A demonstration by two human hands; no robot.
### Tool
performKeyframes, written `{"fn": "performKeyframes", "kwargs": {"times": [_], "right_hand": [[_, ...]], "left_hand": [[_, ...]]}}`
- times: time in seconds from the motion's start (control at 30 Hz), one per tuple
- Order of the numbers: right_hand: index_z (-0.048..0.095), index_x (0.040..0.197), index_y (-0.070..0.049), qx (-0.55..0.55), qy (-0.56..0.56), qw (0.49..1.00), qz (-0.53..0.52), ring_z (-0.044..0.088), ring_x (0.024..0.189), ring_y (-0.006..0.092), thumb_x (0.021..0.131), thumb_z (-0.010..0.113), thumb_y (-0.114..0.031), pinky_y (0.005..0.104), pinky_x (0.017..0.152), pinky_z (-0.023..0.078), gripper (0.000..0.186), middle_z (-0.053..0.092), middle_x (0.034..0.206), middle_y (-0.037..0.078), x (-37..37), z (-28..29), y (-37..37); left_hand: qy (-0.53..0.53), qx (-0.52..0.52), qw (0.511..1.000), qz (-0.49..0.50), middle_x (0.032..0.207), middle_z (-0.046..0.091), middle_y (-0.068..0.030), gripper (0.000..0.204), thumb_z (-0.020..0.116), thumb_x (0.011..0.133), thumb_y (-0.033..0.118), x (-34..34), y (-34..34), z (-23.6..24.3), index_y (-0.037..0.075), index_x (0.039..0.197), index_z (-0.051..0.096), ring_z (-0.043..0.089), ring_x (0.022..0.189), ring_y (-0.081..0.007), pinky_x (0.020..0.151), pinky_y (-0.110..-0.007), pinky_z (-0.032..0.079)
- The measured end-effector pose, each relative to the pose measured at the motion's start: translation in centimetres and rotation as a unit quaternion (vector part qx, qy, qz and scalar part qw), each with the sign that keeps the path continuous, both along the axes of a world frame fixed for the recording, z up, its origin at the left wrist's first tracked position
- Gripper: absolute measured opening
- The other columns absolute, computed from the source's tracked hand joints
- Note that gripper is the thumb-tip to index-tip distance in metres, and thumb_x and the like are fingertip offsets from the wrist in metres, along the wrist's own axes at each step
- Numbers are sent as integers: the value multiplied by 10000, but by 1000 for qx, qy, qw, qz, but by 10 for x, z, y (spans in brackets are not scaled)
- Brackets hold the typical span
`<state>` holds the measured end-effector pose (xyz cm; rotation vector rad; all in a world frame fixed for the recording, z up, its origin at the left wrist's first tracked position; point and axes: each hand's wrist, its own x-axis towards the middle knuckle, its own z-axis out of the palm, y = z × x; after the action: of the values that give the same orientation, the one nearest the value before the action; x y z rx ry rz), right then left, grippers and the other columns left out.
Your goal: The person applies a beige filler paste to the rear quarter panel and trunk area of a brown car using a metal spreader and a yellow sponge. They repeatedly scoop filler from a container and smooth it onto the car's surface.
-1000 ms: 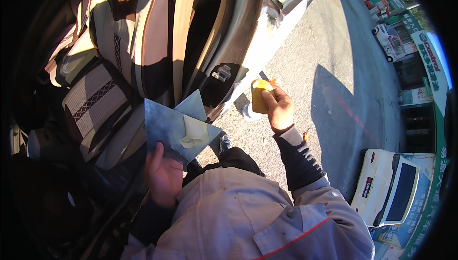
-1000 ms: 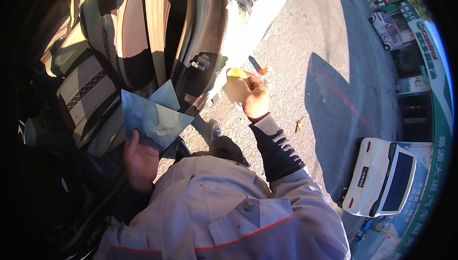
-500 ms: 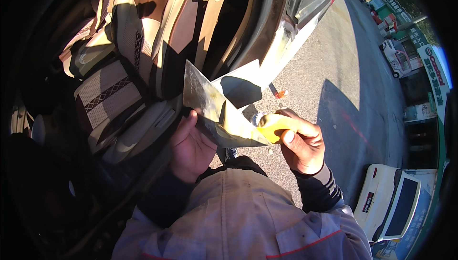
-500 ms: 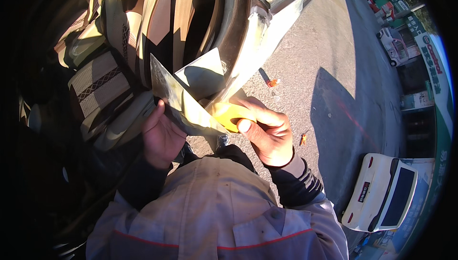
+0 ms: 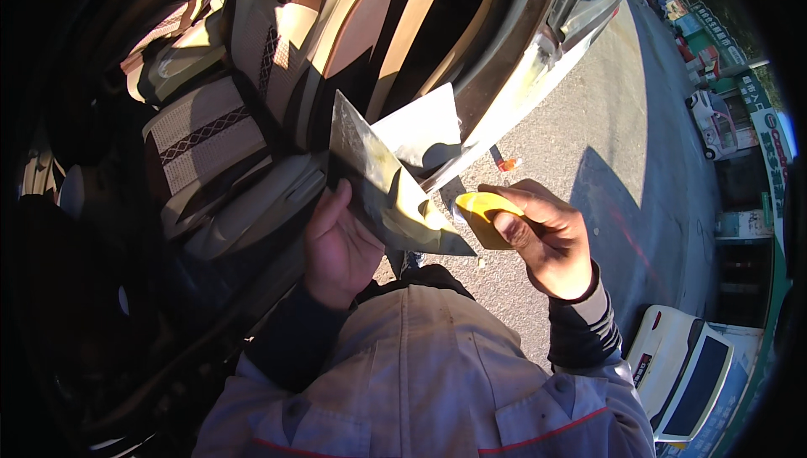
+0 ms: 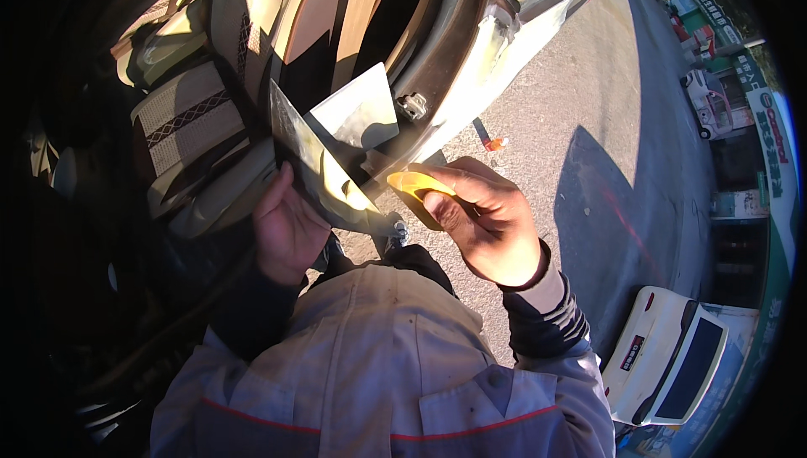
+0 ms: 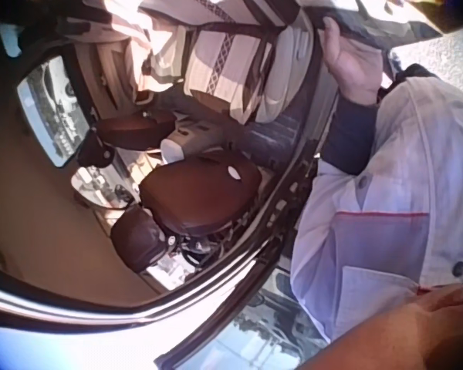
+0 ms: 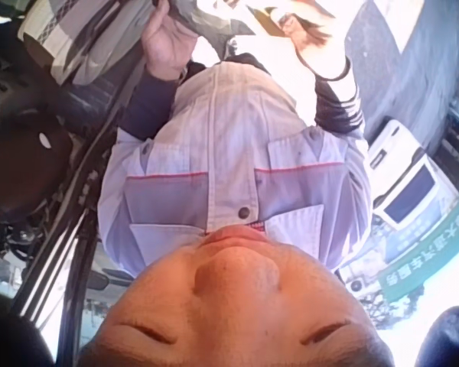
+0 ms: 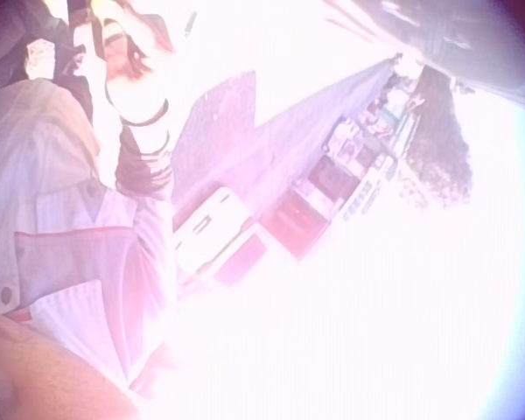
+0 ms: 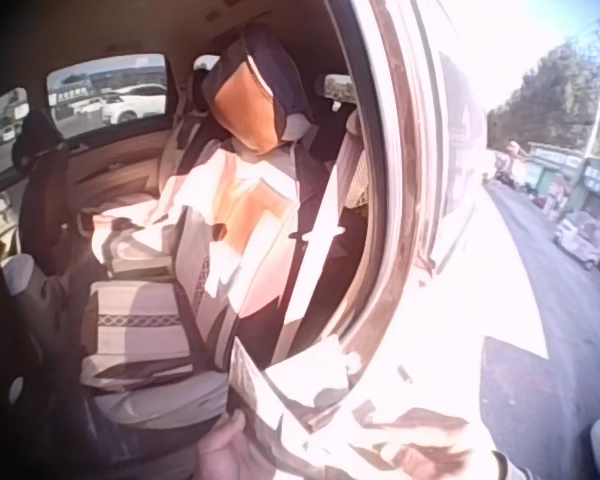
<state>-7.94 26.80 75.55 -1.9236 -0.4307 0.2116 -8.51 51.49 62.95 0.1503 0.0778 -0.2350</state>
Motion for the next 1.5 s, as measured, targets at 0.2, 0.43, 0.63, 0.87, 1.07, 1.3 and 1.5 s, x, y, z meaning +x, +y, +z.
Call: {"fn": "performKeyframes", "kwargs": {"times": [0.2, 0.43, 0.63, 0.87, 1.07, 1.3, 1.5], "right_hand": [[649, 1325, 60, 358, 133, 920, -83, 694, 1114, 213, 1014, 653, -45, 343, 1030, 519, 329, 722, 1238, 160, -4, -17, 15], [672, 1288, 42, 181, 139, 972, 57, 676, 1150, 209, 1001, 668, -21, 318, 996, 525, 295, 707, 1256, 155, -3, -19, 17], [682, 1235, 87, 178, 78, 977, -93, 673, 1066, 182, 990, 725, -220, 310, 993, 494, 395, 743, 1159, 126, -8, -13, 31], [697, 1251, 81, 102, 16, 994, -47, 674, 977, 166, 955, 773, -312, 290, 857, 527, 498, 741, 1073, 115, -14, 1, 45], [724, 1217, 36, 29, -22, 999, 19, 685, 946, 184, 967, 744, -269, 312, 836, 536, 394, 736, 1055, 117, -5, 1, 44], [723, 1220, 22, -28, -40, 998, 34, 692, 1002, 228, 991, 708, -129, 330, 910, 537, 275, 730, 1096, 128, 8, 3, 38], [667, 1336, 30, 199, 11, 978, -56, 678, 1079, 185, 998, 677, -23, 301, 971, 514, 343, 717, 1179, 137, -5, -6, 45]], "left_hand": [[12, -41, 999, -15, 1383, 653, -134, 390, 444, 1092, 242, -9, 1, -5, 31, 1404, 545, 630, 1281, -271, 1119, -453, 478], [-52, -87, 995, -2, 1386, 652, -124, 398, 451, 1095, 241, -5, 18, 0, 34, 1426, 528, 628, 1284, -265, 1113, -450, 489], [2, -32, 999, 30, 1370, 663, -125, 383, 447, 1097, 223, -9, 25, 6, 34, 1416, 539, 647, 1258, -264, 1101, -450, 500], [-8, -15, 998, 56, 1352, 673, -132, 383, 448, 1096, 241, -9, 27, 3, 33, 1401, 550, 654, 1248, -267, 1083, -450, 512], [10, 16, 998, 61, 1356, 671, -138, 385, 449, 1095, 255, -7, 31, 2, 38, 1395, 554, 656, 1246, -274, 1092, -455, 504], [23, 34, 997, 62, 1339, 678, -127, 371, 464, 1088, 247, -7, 34, 0, 44, 1384, 558, 657, 1233, -271, 1081, -448, 505], [11, 8, 997, 81, 1333, 680, -111, 359, 481, 1083, 229, -11, 28, 2, 49, 1383, 561, 659, 1222, -246, 1064, -426, 513]]}}
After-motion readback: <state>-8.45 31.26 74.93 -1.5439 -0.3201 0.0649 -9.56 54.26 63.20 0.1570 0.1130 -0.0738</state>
